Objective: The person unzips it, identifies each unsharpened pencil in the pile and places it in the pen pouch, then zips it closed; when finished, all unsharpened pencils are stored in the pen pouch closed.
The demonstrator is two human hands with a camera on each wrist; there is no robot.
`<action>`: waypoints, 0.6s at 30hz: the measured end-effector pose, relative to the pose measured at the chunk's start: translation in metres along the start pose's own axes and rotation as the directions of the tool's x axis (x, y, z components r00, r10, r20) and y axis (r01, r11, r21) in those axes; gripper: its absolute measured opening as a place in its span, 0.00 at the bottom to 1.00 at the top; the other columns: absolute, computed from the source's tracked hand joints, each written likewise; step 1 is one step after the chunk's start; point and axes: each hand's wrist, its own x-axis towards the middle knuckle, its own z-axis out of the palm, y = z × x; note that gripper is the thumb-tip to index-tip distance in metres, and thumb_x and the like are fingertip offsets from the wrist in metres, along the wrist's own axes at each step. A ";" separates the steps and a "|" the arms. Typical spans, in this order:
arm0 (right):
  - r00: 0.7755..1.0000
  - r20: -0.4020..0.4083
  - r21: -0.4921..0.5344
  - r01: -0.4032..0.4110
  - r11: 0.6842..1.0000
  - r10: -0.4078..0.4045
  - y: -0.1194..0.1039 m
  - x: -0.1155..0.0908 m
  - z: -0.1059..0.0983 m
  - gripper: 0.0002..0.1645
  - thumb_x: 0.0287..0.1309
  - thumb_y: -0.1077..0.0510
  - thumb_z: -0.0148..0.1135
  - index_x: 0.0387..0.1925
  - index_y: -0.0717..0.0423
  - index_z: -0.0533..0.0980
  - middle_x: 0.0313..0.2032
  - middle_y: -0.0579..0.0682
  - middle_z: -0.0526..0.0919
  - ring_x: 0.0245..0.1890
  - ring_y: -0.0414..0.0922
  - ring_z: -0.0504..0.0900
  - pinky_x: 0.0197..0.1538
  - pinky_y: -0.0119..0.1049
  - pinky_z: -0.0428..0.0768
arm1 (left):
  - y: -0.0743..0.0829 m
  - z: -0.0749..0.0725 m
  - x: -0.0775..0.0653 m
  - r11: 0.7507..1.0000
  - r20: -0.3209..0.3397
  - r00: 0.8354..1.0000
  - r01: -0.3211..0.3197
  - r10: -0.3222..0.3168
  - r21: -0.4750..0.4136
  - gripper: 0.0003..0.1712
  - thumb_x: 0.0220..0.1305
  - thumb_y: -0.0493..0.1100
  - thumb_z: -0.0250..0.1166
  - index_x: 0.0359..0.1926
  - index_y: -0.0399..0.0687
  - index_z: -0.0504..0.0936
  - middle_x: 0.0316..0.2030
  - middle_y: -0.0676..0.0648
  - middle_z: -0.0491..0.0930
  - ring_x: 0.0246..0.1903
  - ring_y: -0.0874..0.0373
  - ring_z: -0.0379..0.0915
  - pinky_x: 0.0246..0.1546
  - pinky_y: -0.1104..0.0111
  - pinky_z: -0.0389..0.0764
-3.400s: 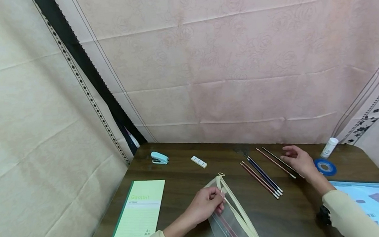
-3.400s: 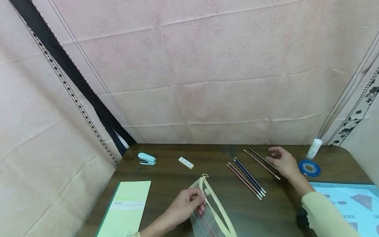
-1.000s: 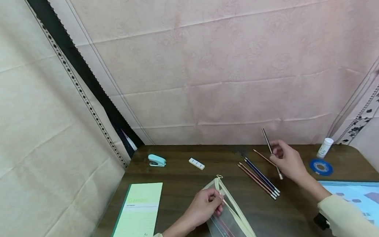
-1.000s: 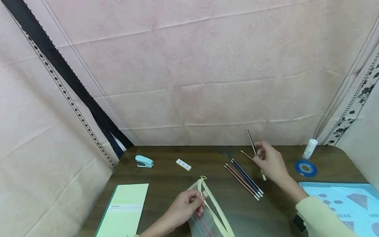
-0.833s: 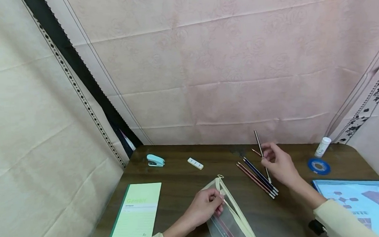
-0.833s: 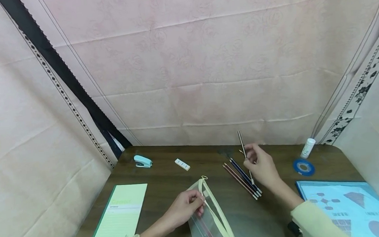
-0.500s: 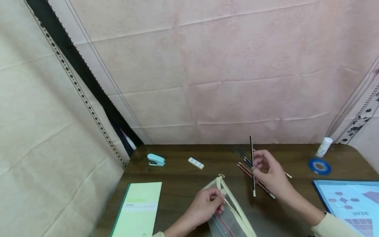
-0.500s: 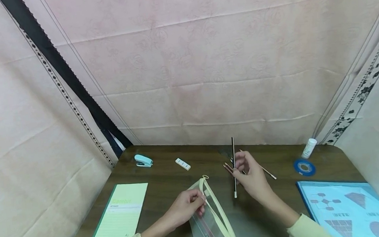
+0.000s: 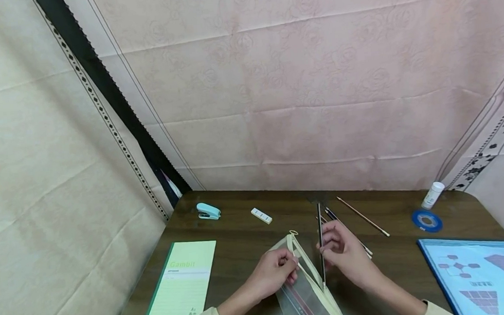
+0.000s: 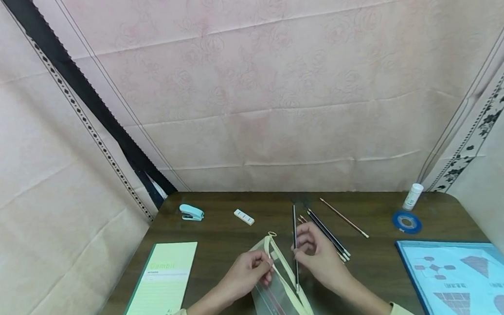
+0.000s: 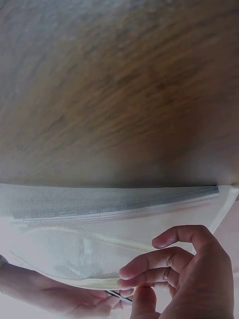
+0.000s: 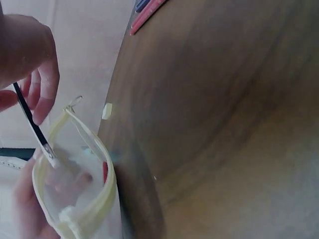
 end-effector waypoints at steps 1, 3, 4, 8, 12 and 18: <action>1.000 0.015 -0.007 -0.018 1.000 0.018 0.000 -0.001 0.002 0.24 0.54 0.74 0.58 0.51 0.60 0.65 0.36 0.57 0.81 0.30 0.48 0.83 0.24 0.47 0.81 | 0.000 0.000 0.000 1.000 -0.001 1.000 0.001 -0.001 -0.003 0.13 0.69 0.47 0.57 0.30 0.47 0.79 0.22 0.50 0.81 0.22 0.61 0.79 0.27 0.68 0.81; 0.997 0.044 -0.018 -0.063 0.998 0.063 0.001 -0.004 0.005 0.24 0.54 0.73 0.59 0.51 0.57 0.66 0.37 0.61 0.80 0.31 0.51 0.83 0.24 0.47 0.81 | 0.001 0.000 0.000 1.000 -0.005 1.000 0.004 -0.004 -0.011 0.13 0.69 0.47 0.57 0.30 0.46 0.79 0.22 0.49 0.81 0.22 0.61 0.79 0.27 0.67 0.81; 0.995 0.062 -0.022 -0.080 0.997 0.082 0.001 -0.005 0.006 0.24 0.54 0.72 0.59 0.52 0.57 0.66 0.38 0.64 0.80 0.31 0.52 0.83 0.24 0.48 0.81 | 0.001 0.000 0.000 1.000 -0.007 1.000 0.002 -0.002 -0.014 0.13 0.69 0.47 0.57 0.30 0.45 0.79 0.22 0.49 0.81 0.22 0.61 0.79 0.27 0.67 0.81; 0.979 0.151 -0.069 -0.130 0.989 0.139 0.001 -0.010 0.010 0.23 0.56 0.70 0.59 0.52 0.57 0.67 0.38 0.67 0.78 0.28 0.48 0.81 0.24 0.47 0.82 | 0.002 0.000 -0.001 1.000 -0.013 1.000 -0.002 0.002 -0.029 0.13 0.69 0.46 0.58 0.31 0.44 0.79 0.22 0.47 0.81 0.21 0.61 0.79 0.27 0.65 0.82; 0.957 0.224 -0.145 -0.153 0.978 0.183 0.000 -0.014 0.012 0.22 0.56 0.69 0.60 0.53 0.58 0.70 0.36 0.62 0.79 0.27 0.41 0.80 0.24 0.46 0.82 | 0.000 0.000 -0.002 0.999 -0.016 1.000 -0.001 0.000 -0.041 0.13 0.68 0.46 0.58 0.31 0.43 0.79 0.22 0.46 0.81 0.21 0.60 0.78 0.27 0.64 0.82; 0.934 0.275 -0.206 -0.173 0.963 0.227 -0.002 -0.017 0.012 0.21 0.57 0.67 0.59 0.54 0.58 0.71 0.34 0.56 0.81 0.25 0.44 0.81 0.23 0.47 0.82 | -0.001 0.002 0.001 0.999 -0.015 1.000 0.011 -0.012 -0.038 0.13 0.69 0.46 0.58 0.30 0.44 0.79 0.21 0.50 0.80 0.21 0.62 0.78 0.27 0.66 0.82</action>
